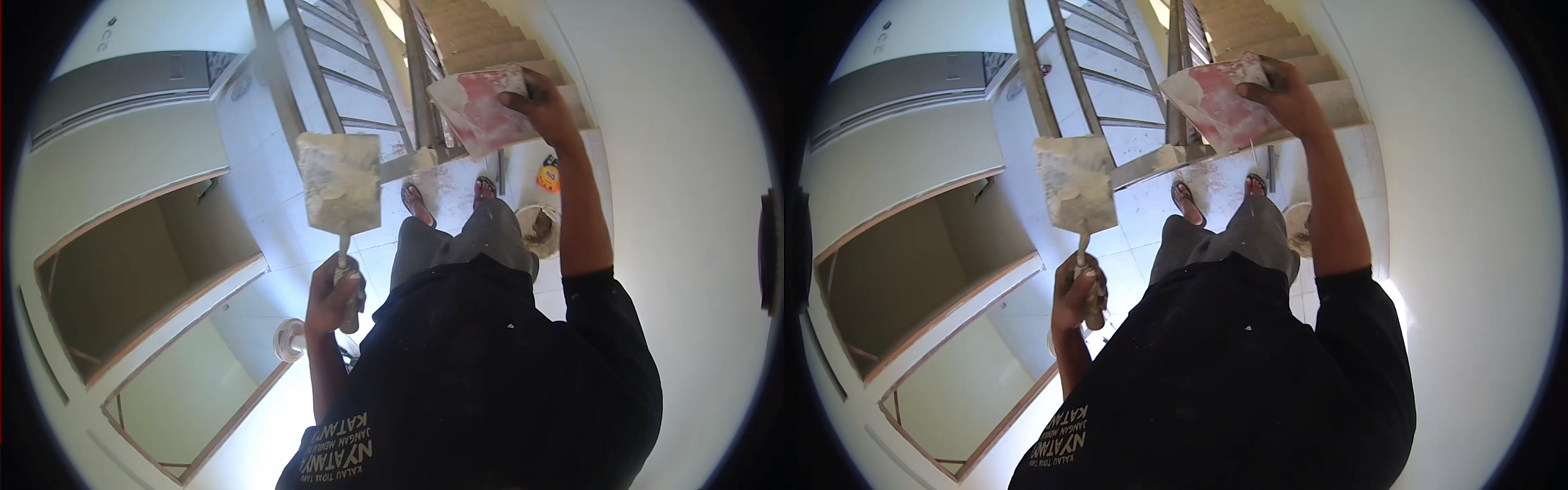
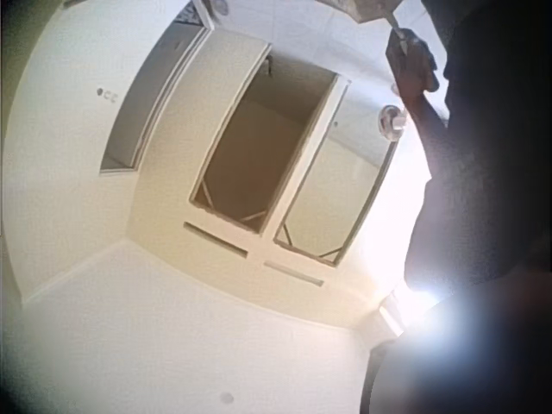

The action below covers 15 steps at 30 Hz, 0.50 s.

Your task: Applying plaster or patch material to the underside of a staircase using a trowel and putty knife.

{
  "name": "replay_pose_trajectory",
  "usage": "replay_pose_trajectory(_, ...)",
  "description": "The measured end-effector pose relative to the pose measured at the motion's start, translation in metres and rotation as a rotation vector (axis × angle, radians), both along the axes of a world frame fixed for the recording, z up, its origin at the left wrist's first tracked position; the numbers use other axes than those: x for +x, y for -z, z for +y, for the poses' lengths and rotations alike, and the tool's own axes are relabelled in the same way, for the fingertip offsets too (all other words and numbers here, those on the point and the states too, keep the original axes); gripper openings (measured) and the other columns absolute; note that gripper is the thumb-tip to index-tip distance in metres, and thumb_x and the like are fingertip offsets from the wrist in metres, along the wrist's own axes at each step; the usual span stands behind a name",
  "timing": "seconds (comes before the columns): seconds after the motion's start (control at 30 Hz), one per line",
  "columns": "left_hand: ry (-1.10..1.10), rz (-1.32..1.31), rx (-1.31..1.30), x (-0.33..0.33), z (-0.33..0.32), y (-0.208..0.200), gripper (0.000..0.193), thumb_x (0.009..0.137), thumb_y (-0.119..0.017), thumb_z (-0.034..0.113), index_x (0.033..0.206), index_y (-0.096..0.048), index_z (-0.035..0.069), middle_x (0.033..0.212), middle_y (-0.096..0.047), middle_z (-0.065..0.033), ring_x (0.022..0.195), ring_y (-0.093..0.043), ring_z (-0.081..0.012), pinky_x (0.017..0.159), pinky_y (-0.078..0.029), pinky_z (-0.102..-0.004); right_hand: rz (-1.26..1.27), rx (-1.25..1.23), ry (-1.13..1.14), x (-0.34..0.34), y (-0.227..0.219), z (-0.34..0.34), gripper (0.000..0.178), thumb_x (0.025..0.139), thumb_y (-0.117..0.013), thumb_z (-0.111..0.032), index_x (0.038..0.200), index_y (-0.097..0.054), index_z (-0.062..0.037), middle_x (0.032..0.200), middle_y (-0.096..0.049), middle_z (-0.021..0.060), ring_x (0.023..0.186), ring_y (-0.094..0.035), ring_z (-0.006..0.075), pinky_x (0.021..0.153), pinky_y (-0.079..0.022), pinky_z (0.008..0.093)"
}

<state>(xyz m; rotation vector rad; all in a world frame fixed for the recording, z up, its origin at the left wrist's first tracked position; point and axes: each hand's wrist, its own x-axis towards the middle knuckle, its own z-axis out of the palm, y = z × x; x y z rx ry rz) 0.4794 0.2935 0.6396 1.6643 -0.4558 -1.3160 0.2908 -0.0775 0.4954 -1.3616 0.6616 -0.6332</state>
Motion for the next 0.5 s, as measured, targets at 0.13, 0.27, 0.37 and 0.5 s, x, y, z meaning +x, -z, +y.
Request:
replay_pose_trajectory(0.13,-0.101,-0.157,0.017,-0.012,-0.015,0.01,0.013,0.091,-0.058,0.013,0.088,-0.052,0.003,0.065,-0.054,-0.0026,0.051,-0.051,-0.0088,0.046,-0.043,-0.0242,-0.054,0.003,0.062,-0.01,-0.072,0.034,0.033,0.08,-0.072,-0.007,0.108,-0.06,0.005,0.094,-0.067,0.0074,0.085,-0.061,0.0122,0.078,-0.049,0.0277)
replay_pose_trajectory(0.27,-0.089,-0.505,0.036,-0.018,-0.025,0.026,0.015,0.089,-0.062,0.01,0.083,-0.052,0.001,0.064,-0.054,-0.0039,0.054,-0.049,-0.0078,0.049,-0.041,-0.0254,-0.109,0.081,0.031,-0.009,-0.102,0.069,0.029,0.081,-0.071,-0.007,0.105,-0.061,0.0047,0.092,-0.067,0.0076,0.084,-0.06,0.0115,0.076,-0.05,0.0276)
replay_pose_trajectory(0.37,-0.056,-0.572,0.042,-0.018,-0.034,0.028,0.016,0.088,-0.063,0.008,0.082,-0.051,0.0,0.063,-0.054,-0.0053,0.057,-0.047,-0.0081,0.052,-0.041,-0.0266,-0.156,0.015,0.065,-0.002,-0.105,0.096,0.027,0.081,-0.072,-0.006,0.104,-0.06,0.0036,0.091,-0.067,0.0069,0.084,-0.061,0.0103,0.076,-0.05,0.0264)
replay_pose_trajectory(0.5,-0.01,-0.579,0.065,-0.019,-0.037,0.027,0.017,0.087,-0.064,0.009,0.082,-0.05,0.0,0.063,-0.054,-0.0084,0.059,-0.046,-0.01,0.054,-0.042,-0.029,-0.211,-0.043,0.084,0.011,-0.104,0.109,0.03,0.082,-0.071,-0.005,0.108,-0.058,0.0033,0.089,-0.067,0.0059,0.08,-0.061,0.0095,0.072,-0.05,0.0242)
